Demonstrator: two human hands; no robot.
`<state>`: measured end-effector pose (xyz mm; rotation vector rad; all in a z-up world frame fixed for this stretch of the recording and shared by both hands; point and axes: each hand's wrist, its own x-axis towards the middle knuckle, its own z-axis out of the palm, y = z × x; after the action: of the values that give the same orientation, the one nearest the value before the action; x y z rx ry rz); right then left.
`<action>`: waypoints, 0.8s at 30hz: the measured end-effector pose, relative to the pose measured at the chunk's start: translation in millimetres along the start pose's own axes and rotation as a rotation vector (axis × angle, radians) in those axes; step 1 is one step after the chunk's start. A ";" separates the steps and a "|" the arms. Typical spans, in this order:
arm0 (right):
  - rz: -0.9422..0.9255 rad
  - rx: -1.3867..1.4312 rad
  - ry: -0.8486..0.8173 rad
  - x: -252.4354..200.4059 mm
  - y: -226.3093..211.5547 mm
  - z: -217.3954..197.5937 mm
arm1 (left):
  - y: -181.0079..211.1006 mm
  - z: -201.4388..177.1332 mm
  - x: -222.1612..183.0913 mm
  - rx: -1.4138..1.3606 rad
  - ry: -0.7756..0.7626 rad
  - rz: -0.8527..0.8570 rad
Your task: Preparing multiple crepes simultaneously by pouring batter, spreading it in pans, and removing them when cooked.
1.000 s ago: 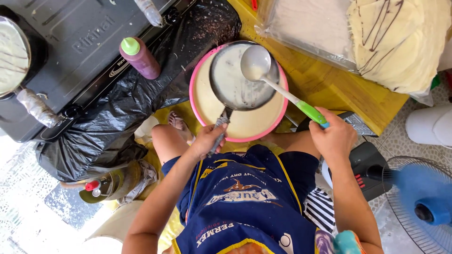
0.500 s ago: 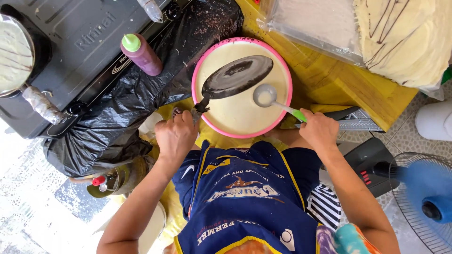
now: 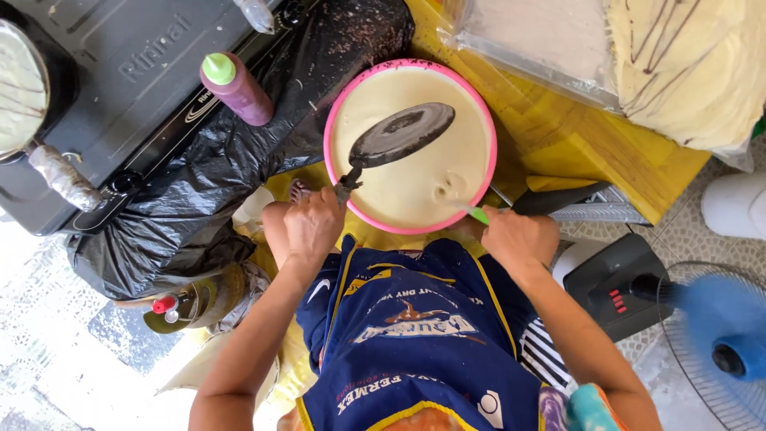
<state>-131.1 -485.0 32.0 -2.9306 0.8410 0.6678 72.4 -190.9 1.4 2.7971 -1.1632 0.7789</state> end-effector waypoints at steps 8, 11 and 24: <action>0.059 0.081 -0.221 24.8 -6.4 71.2 | 20.2 89.6 -43.1 -0.152 -0.130 -0.167; 0.072 -0.011 -0.258 27.4 -14.3 64.0 | 26.6 72.9 -34.8 -0.484 -0.434 -0.430; -0.369 1.631 -1.173 92.3 -542.6 -99.3 | 47.7 30.4 -36.1 -1.984 -0.700 -1.128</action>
<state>255.6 -80.9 32.5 -0.8979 0.2927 0.8265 32.2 -207.6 -49.7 1.2367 0.1371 -0.9852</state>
